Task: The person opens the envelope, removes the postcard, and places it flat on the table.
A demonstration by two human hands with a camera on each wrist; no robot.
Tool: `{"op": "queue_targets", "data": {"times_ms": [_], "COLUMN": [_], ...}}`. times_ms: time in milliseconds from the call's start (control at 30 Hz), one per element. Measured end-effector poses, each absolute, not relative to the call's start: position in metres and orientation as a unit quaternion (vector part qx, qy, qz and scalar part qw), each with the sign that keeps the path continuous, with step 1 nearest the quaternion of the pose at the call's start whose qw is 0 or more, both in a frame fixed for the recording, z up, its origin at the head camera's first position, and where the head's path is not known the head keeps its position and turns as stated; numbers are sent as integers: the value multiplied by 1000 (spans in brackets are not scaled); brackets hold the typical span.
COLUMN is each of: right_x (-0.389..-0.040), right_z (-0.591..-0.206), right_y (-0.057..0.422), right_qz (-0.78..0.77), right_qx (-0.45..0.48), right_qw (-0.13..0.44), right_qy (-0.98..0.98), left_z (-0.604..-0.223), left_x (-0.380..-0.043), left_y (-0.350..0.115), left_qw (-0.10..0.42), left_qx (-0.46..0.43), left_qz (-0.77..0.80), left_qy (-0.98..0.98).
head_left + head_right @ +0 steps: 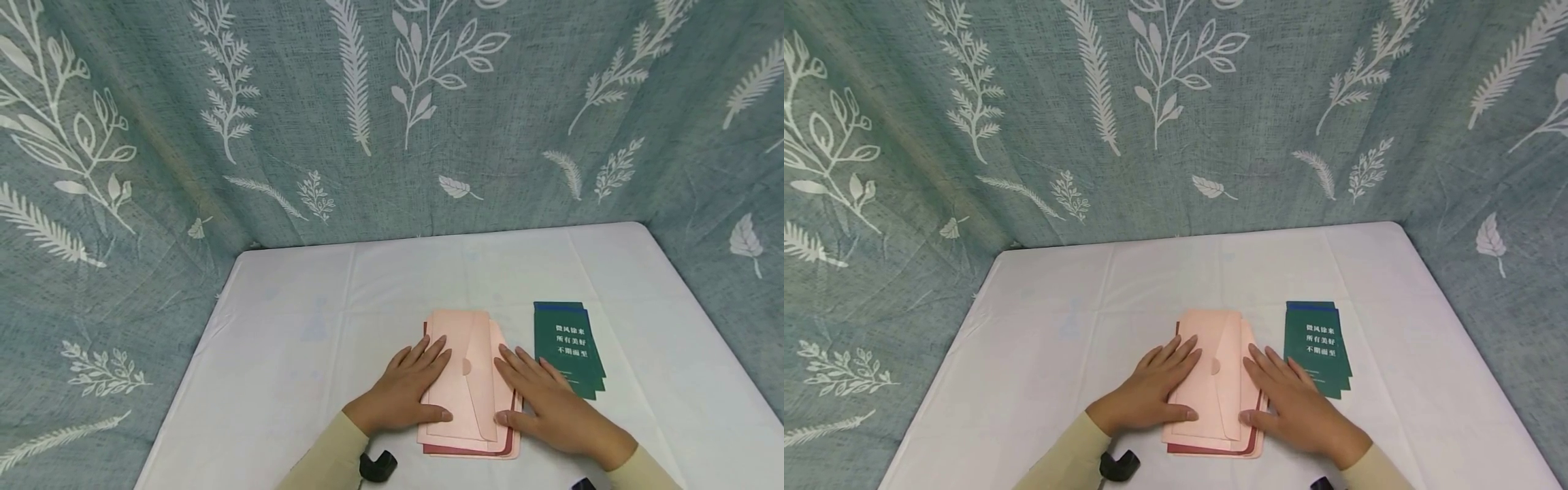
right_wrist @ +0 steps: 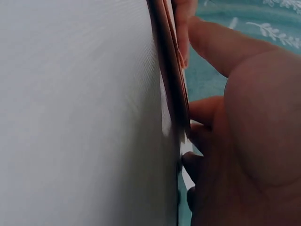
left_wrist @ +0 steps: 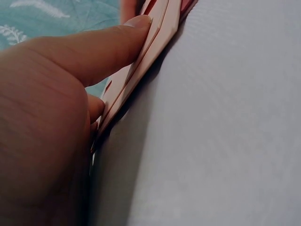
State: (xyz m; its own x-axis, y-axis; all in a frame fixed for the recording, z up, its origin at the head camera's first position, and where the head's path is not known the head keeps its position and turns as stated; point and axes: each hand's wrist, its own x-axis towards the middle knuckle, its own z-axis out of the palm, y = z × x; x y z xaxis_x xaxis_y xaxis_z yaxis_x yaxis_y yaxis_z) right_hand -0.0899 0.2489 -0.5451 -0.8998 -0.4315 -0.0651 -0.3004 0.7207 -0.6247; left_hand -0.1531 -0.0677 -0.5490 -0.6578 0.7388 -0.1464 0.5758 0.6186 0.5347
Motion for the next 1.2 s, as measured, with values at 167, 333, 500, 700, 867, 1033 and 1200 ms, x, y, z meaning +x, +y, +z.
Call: {"op": "queue_targets", "data": {"times_ms": [167,333,500,700,867,1033,1200], "right_x": [-97,-103,-109,-115,-117,-116,-115], "right_z": [-542,-538,-535,-535,-535,-539,-542], "right_y": [245,238,229,220,215,211,207], "right_qz": [-312,-311,-305,-311,-318,-298,-273], "right_qx": [-194,-192,-196,-203,-226,-238,-246], "right_qw": [88,73,69,77,76,99,96], "right_qy": [926,928,929,925,917,919,925], "left_z": [-549,-548,-548,-547,-549,-548,-546], "left_x": [-153,-153,-153,-153,-153,-153,-154], "left_y": [-68,-67,-67,-67,-67,-67,-67], "left_qw": [183,183,181,182,181,182,182], "left_qx": [371,370,370,374,377,374,371], "left_qz": [227,226,225,232,229,228,229], "left_qy": [882,883,883,879,879,880,881]}}
